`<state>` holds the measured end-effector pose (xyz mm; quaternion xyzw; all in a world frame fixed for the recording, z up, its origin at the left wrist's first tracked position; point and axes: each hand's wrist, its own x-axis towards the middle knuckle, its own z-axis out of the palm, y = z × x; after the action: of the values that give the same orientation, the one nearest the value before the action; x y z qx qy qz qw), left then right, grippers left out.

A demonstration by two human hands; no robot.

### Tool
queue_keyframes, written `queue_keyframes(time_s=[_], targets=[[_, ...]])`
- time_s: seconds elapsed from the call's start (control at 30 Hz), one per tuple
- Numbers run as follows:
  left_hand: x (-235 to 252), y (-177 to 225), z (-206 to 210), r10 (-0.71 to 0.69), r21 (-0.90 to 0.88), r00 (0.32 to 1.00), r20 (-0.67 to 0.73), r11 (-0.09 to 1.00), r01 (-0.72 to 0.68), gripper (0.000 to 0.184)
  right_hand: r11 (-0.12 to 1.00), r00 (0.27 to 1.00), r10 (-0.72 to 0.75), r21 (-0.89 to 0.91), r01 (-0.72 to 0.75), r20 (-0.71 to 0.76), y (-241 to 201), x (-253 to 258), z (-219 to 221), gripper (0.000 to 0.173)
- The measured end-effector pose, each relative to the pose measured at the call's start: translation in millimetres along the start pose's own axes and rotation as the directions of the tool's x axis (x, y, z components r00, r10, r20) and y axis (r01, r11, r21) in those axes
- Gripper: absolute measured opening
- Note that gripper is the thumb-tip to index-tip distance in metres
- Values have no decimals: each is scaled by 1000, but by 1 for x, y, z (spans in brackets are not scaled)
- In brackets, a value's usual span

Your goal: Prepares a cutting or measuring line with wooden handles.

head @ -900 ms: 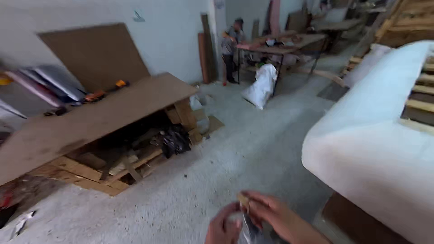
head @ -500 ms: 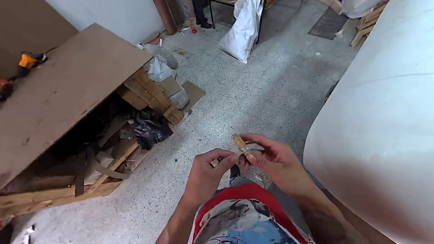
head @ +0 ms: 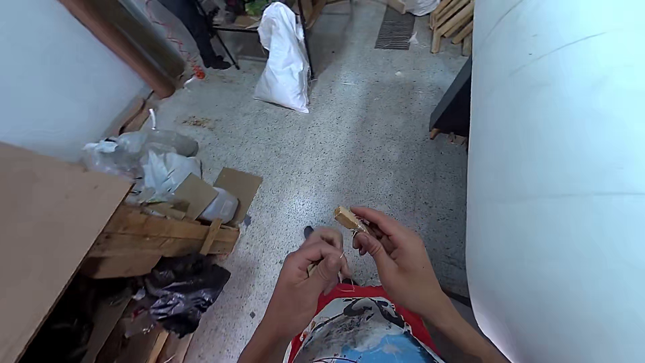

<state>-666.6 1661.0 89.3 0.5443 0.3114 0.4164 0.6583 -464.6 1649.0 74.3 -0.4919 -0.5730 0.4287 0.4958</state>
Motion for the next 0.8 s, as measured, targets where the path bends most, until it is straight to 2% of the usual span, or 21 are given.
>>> queue_keyframes(time_s=[0.07,0.17,0.23,0.3,0.4,0.53,0.7,0.8], targets=[[29,-1,-30,47,-102,999,9,994,-45,32,999,1000,14,-45,-15,-12,10,37,8,36],[72,8,-73,56,-376,995,82,926,-21,33,995,1000,3,-98,-5,-21,12,96,22,37],[101,20,-96,45,-480,995,94,877,6,34,1000,999,12,-25,-13,-42,2,132,29,34],[136,30,-119,46,-523,995,85,852,5,33,991,999,22,132,-17,-40,-8,171,31,32],[187,38,-151,-35,-455,995,91,888,72,35,944,998,66,324,-57,-17,-14,215,28,33],[258,43,-173,-157,-273,982,109,945,182,39,915,993,71,403,-28,-92,-19,264,21,37],[353,34,-164,-103,-83,981,162,990,118,38,928,991,74,372,-26,-115,-8,322,-10,41],[415,27,-149,-38,-66,979,202,996,52,32,955,994,49,295,-19,-93,9,360,-42,40]])
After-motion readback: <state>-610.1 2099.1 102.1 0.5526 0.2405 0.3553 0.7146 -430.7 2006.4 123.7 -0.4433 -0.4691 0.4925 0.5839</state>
